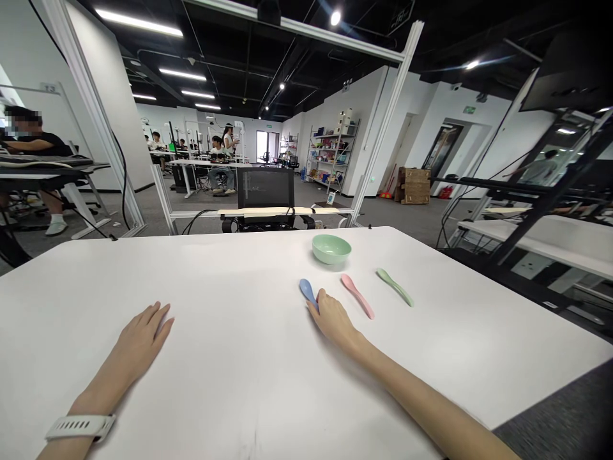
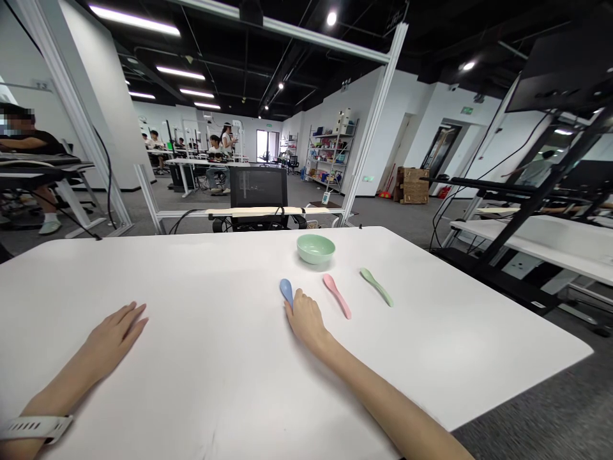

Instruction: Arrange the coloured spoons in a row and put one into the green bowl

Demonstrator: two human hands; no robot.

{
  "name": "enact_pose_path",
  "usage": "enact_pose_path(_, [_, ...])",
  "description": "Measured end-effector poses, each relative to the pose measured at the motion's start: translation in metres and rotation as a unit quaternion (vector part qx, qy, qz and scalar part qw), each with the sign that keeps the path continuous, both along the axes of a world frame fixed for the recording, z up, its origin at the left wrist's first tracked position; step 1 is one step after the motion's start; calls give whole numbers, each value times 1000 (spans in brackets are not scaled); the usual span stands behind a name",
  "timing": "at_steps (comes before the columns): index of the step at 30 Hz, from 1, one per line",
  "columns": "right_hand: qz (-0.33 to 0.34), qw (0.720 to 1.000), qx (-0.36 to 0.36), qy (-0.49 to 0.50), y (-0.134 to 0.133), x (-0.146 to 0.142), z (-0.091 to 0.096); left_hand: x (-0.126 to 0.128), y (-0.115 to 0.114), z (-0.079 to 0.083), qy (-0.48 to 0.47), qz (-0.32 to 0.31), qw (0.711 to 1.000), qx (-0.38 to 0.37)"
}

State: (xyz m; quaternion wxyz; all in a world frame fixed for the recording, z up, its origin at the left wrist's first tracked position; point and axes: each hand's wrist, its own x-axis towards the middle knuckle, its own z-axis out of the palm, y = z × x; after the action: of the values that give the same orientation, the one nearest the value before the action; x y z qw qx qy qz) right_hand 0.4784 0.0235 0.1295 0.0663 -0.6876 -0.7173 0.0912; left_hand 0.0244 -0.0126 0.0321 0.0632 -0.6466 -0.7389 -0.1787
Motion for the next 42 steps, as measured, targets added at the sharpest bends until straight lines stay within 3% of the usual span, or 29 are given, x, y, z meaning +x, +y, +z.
enact_pose_path(26, [5,1000,-5,-23,-1,-2,6,0,1,1,3,5,1000,3])
enact_pose_path(33, [-1,1000,11,-14,3,1,-1,-3,1,-3,10,1,1000,20])
enact_pose_path(37, [-10,996,77,33,24,28,-1,0,0,0,6,0,1000,7])
enact_pose_path(42, [31,982,173,72,64,104,3,5,-2,8,-6,5,1000,-26])
